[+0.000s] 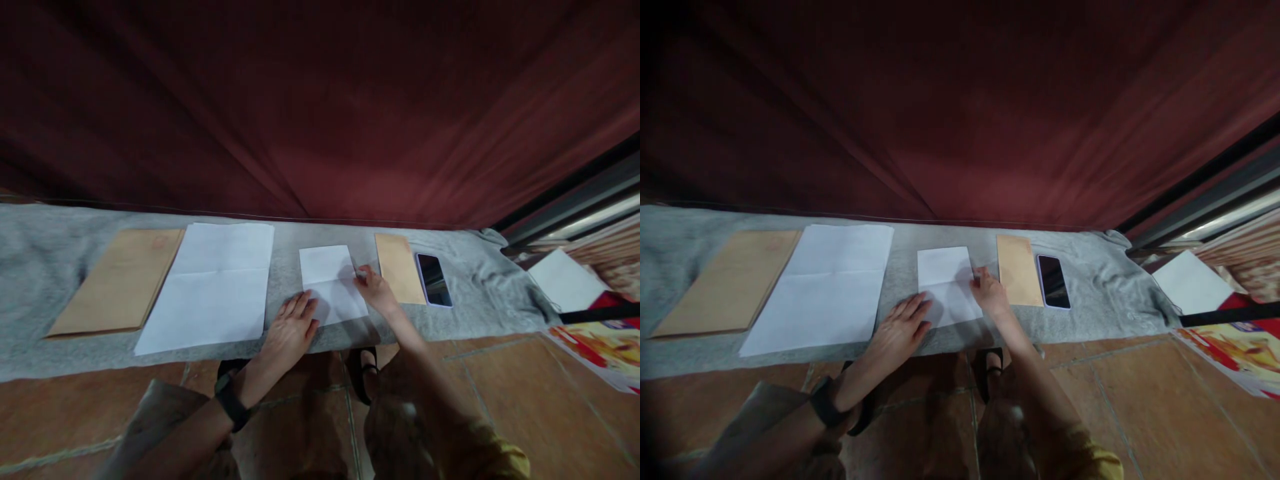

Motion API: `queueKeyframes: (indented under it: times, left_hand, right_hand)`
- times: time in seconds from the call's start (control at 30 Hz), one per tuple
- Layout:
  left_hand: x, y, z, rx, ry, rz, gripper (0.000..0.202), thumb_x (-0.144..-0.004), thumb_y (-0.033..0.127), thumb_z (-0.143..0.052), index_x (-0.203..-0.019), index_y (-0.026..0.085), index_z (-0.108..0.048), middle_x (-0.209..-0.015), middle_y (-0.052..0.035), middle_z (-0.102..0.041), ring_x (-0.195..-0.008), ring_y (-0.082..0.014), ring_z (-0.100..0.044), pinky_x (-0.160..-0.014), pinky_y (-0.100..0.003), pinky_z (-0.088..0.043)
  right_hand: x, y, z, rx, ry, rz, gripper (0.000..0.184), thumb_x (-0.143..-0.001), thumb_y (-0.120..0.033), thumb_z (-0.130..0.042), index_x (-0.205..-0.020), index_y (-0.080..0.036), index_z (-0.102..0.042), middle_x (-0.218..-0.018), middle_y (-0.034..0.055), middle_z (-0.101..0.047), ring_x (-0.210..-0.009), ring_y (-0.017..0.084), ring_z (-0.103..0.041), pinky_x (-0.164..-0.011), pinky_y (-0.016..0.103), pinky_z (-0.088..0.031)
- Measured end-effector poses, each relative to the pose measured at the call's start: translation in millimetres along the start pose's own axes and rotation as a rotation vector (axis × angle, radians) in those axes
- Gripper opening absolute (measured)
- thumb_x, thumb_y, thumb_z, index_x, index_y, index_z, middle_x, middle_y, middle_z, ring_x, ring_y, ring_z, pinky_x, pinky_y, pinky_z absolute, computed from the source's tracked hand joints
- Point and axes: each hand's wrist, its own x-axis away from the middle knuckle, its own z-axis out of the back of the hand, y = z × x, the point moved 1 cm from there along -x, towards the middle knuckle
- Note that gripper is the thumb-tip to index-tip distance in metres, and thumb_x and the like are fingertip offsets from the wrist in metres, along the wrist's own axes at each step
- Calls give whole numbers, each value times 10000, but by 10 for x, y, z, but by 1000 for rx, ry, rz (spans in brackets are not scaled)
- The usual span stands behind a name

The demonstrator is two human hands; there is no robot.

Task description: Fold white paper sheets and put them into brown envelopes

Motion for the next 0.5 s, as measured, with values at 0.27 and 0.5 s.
queueKeyframes:
  times: [0.27,0.5]
  left_hand:
    - [-69,-91,17,-16,-10,20,414,-958,119,-426,-1312,164,-635,-1420,-126,-616,-1248,-262,-605,-1086,-441,-478]
    - [-103,-173,94,62,-69,-3,638,-810,-61,-422,-1371,179,-605,-1447,-107,-601,-1317,-241,-561,-1137,-437,-442]
  right_hand:
    - [126,217,33,-511,-294,54,443,-866,-245,-615,-1304,-271,-553,-710,-63,-635,-640,146,-651,-649,251,-523]
    - [161,398,126,-863,-536,111,324,-857,-272,-593,-1167,-200,-655,-883,28,-727,-819,178,-717,-749,295,-595]
